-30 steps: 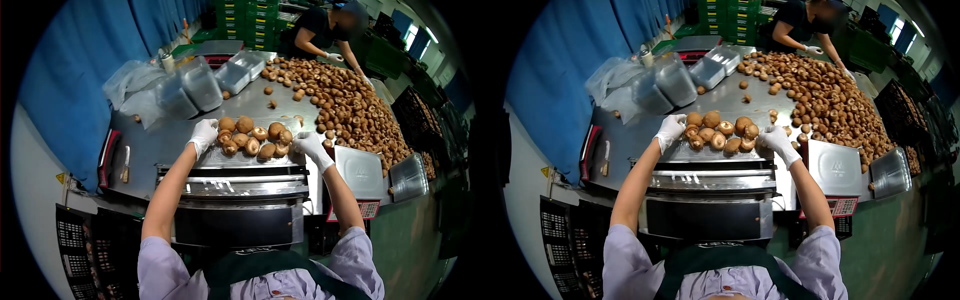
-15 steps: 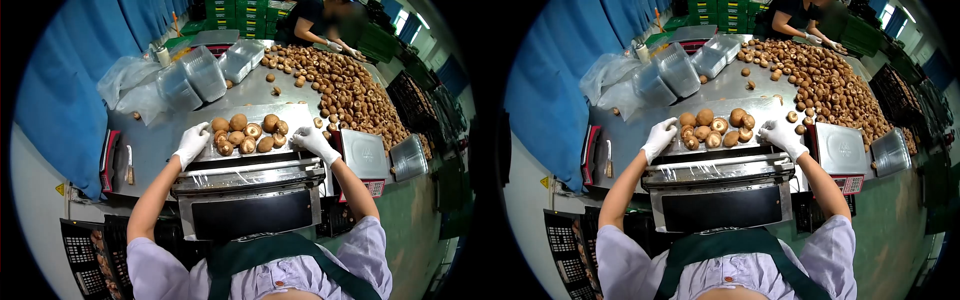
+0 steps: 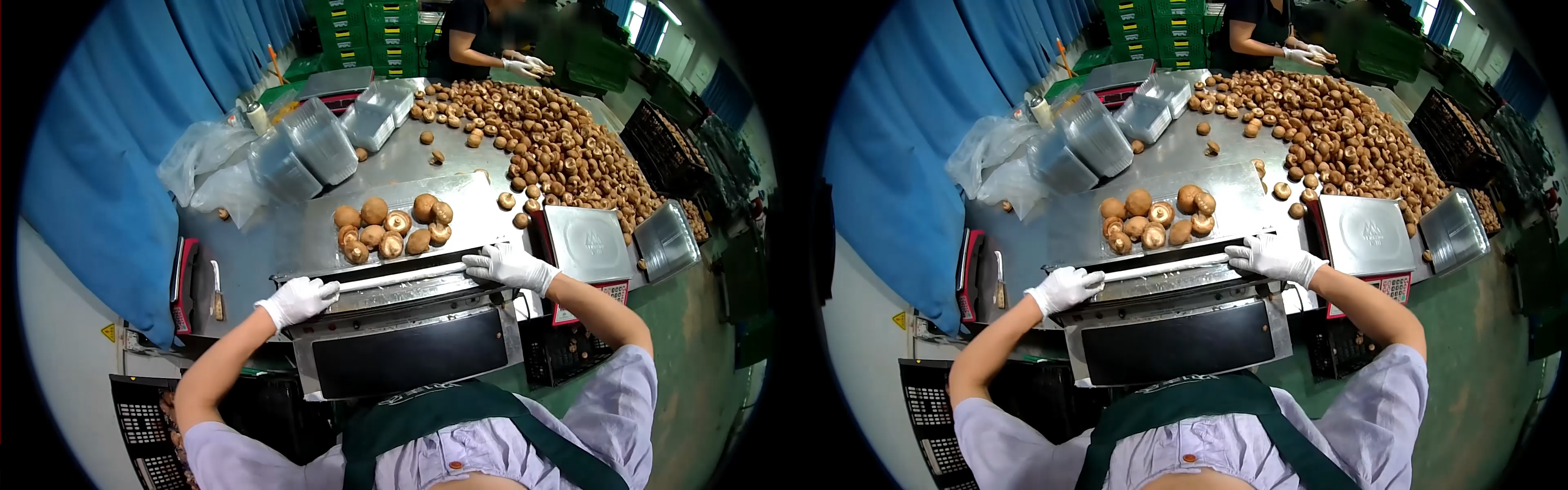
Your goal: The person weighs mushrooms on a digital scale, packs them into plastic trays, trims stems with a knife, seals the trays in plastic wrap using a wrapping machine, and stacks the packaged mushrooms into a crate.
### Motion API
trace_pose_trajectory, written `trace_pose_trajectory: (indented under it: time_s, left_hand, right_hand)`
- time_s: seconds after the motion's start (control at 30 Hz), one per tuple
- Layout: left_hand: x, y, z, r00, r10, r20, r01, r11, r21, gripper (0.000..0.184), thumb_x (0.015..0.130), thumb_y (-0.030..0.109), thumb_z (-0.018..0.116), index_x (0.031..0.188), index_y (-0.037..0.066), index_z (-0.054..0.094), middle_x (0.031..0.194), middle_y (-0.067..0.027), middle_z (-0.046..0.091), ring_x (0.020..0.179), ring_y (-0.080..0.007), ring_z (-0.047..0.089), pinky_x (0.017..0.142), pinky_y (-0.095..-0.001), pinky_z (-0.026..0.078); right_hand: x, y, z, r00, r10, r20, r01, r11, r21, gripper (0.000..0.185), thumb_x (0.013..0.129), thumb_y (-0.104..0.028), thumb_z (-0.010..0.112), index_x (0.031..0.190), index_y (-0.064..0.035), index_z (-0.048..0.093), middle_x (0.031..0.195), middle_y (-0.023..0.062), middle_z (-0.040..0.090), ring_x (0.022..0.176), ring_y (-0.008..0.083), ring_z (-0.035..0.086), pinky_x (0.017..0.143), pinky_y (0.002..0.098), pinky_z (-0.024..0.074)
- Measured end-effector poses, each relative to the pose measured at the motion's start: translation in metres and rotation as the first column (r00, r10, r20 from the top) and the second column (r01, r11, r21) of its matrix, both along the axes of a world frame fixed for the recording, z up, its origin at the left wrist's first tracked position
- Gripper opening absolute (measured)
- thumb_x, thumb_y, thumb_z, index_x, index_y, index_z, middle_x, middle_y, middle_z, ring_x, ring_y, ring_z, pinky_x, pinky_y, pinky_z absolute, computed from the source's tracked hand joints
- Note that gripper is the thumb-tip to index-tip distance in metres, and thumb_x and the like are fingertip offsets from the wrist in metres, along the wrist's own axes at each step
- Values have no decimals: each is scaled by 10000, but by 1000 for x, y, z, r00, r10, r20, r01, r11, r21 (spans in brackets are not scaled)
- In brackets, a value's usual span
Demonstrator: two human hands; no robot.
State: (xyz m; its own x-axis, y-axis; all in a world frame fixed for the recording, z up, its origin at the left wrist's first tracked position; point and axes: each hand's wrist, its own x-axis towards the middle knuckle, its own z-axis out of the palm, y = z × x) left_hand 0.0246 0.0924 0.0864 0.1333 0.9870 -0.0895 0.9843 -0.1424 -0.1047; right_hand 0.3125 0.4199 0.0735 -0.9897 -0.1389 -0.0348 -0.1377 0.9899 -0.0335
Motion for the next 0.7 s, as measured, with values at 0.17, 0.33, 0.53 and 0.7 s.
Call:
trace_pose_trajectory:
  time_s: [0.17,0.33,0.53,0.7]
  left_hand:
    - [12,-14,8,695,196,691,-314,948,47,128,893,140,521,900,39,600,859,-71,584,682,-163,598,610,-280,504]
    - [33,-55,59,-57,537,842,-330,785,-524,137,896,99,505,876,-16,575,853,-68,570,697,-134,600,671,-273,503]
    - [-11,-37,168,-7,-189,982,-496,854,161,98,859,48,521,866,-49,535,883,-159,604,907,-265,656,840,-327,518]
    - [-86,109,62,286,-174,942,-733,593,332,425,848,80,569,1260,31,481,1188,-132,570,1066,-178,556,908,-275,439]
  right_hand:
    - [27,-20,24,972,-231,-49,206,932,-297,327,769,-18,589,1079,-122,617,925,90,653,761,276,612,678,363,532]
    - [76,-44,59,938,-334,-93,206,753,-625,370,766,128,526,1041,-76,665,784,119,651,603,177,596,544,289,489]
    - [34,-22,181,686,-588,-428,-110,498,-860,106,876,-21,569,815,24,643,778,156,672,562,122,621,483,230,504]
    - [-123,57,81,657,-655,-373,55,535,-843,243,868,-130,613,1101,-62,622,1112,126,628,1032,215,602,921,317,449]
